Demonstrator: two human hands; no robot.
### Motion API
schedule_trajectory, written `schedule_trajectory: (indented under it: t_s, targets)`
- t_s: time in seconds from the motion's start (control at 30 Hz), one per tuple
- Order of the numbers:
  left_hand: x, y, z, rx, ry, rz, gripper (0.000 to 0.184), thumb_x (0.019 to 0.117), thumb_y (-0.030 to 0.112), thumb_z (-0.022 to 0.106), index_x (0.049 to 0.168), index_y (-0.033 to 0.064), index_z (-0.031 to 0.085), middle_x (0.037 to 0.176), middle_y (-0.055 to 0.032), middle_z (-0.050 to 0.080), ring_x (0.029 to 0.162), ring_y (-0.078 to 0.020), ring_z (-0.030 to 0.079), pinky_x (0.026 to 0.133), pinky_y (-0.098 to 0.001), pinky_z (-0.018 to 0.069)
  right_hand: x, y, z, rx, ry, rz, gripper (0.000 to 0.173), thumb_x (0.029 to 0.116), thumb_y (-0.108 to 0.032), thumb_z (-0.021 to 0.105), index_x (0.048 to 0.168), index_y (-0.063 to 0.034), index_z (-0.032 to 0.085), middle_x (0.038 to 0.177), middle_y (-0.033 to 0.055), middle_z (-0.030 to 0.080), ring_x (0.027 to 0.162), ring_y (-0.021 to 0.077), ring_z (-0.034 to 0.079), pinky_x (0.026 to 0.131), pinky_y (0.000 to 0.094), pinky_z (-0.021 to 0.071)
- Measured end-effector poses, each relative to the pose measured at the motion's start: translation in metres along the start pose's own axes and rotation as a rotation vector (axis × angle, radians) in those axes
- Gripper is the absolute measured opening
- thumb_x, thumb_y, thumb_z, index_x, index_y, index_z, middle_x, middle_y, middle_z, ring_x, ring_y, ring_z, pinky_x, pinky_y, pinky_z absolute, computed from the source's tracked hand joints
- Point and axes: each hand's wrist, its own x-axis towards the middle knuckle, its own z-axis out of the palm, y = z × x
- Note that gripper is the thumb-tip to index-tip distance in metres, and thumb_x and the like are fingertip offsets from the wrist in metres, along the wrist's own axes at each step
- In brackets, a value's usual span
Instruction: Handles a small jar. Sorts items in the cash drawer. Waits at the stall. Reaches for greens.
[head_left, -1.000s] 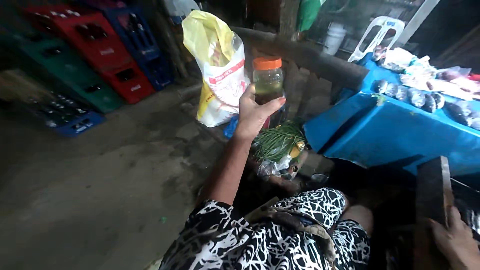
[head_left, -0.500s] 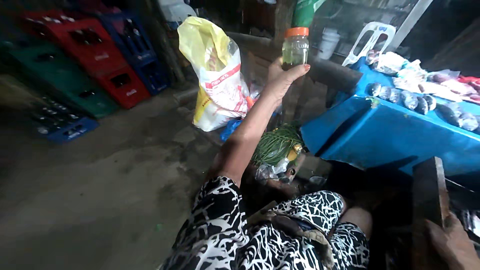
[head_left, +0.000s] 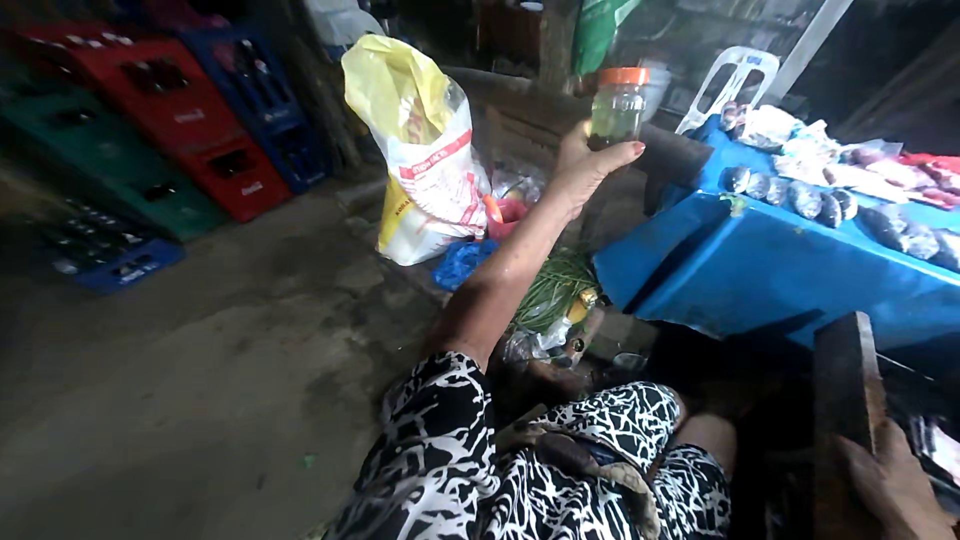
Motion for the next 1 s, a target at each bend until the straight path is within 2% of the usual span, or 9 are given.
schedule_trajectory:
  t_s: [0.1,0.17,0.23,0.33,0.4,0.57,0.73,0.8,1.0]
  targets:
    - [0.002,-0.004,0.005,0.000,-0.008,0.011,0.050,0.0805,0.000,0.081,0.125,-0.0048,0.057,0.109,-0.0153,0.068,0.097,-0.0182,0.068,0.085,-0.0332,0.0595,0.001,0.003,0.002,0.011,0.015,-0.010,0.075,0.0987,-0.025,0.061,0.162,-0.0089,0.024,0.152,0.0338,0.043,0.141,0.0529,0.040,0.109,0.0791,0.0273]
    - [0.005,-0.007,0.010,-0.007,-0.017,0.024,0.050,0.0804,0.000,0.081,0.124,-0.0046,0.056,0.107,-0.0150,0.068,0.094,-0.0181,0.069,0.082,-0.0329,0.0604,0.000,0.002,0.001,0.012,0.011,0.003,0.075,0.0991,-0.025,0.059,0.163,-0.0106,0.022,0.152,0.0330,0.043,0.141,0.0521,0.041,0.109,0.0792,0.0272]
    - [0.008,-0.010,0.014,-0.002,-0.031,0.032,0.051,0.0803,0.000,0.081,0.125,-0.0045,0.056,0.107,-0.0146,0.068,0.093,-0.0182,0.069,0.080,-0.0329,0.0610,0.000,0.002,0.002,0.025,0.013,0.011,0.075,0.0990,-0.026,0.059,0.163,-0.0112,0.023,0.154,0.0307,0.042,0.144,0.0498,0.039,0.111,0.0798,0.0234]
    - [0.013,-0.011,0.019,0.012,-0.036,0.041,0.050,0.0804,0.001,0.081,0.123,-0.0040,0.056,0.107,-0.0140,0.068,0.093,-0.0173,0.069,0.081,-0.0320,0.0605,-0.001,0.002,0.002,0.013,0.024,0.008,0.075,0.0994,-0.027,0.059,0.163,-0.0126,0.024,0.156,0.0291,0.041,0.145,0.0495,0.038,0.109,0.0810,0.0233]
    - [0.017,-0.011,0.025,0.012,-0.035,0.044,0.049,0.0811,0.000,0.080,0.123,-0.0045,0.056,0.108,-0.0140,0.068,0.096,-0.0170,0.068,0.084,-0.0318,0.0596,-0.004,0.001,0.002,0.013,0.026,0.030,0.076,0.1001,-0.029,0.058,0.165,-0.0154,0.021,0.159,0.0265,0.038,0.147,0.0480,0.034,0.110,0.0823,0.0182]
    - [0.032,-0.008,0.040,0.021,-0.021,0.063,0.051,0.0807,0.000,0.081,0.124,-0.0054,0.055,0.109,-0.0141,0.067,0.094,-0.0162,0.068,0.082,-0.0307,0.0601,0.001,0.001,0.004,0.034,0.032,0.006,0.073,0.1009,-0.023,0.059,0.164,-0.0127,0.024,0.157,0.0286,0.039,0.146,0.0494,0.035,0.110,0.0817,0.0188]
    - [0.042,-0.013,0.061,-0.032,-0.050,0.085,0.049,0.0797,-0.004,0.080,0.122,-0.0064,0.056,0.106,-0.0155,0.067,0.091,-0.0173,0.069,0.080,-0.0312,0.0605,0.000,-0.001,0.001,0.026,0.014,0.018,0.075,0.0996,-0.026,0.060,0.164,-0.0158,0.023,0.157,0.0262,0.041,0.145,0.0476,0.038,0.110,0.0812,0.0218]
    - [0.043,-0.014,0.068,-0.035,-0.060,0.071,0.051,0.0798,-0.003,0.081,0.124,-0.0069,0.055,0.110,-0.0172,0.067,0.096,-0.0185,0.069,0.085,-0.0323,0.0599,0.000,-0.001,0.002,0.031,0.016,0.007,0.073,0.1001,-0.024,0.059,0.163,-0.0153,0.025,0.157,0.0267,0.041,0.145,0.0479,0.038,0.109,0.0823,0.0202]
    - [0.045,-0.021,0.081,-0.044,-0.091,0.078,0.049,0.0795,-0.002,0.081,0.122,-0.0068,0.058,0.107,-0.0173,0.068,0.095,-0.0186,0.069,0.085,-0.0322,0.0599,0.000,-0.001,0.004,0.062,0.024,-0.003,0.073,0.0993,-0.022,0.060,0.163,-0.0127,0.026,0.155,0.0282,0.043,0.144,0.0492,0.038,0.108,0.0846,0.0175]
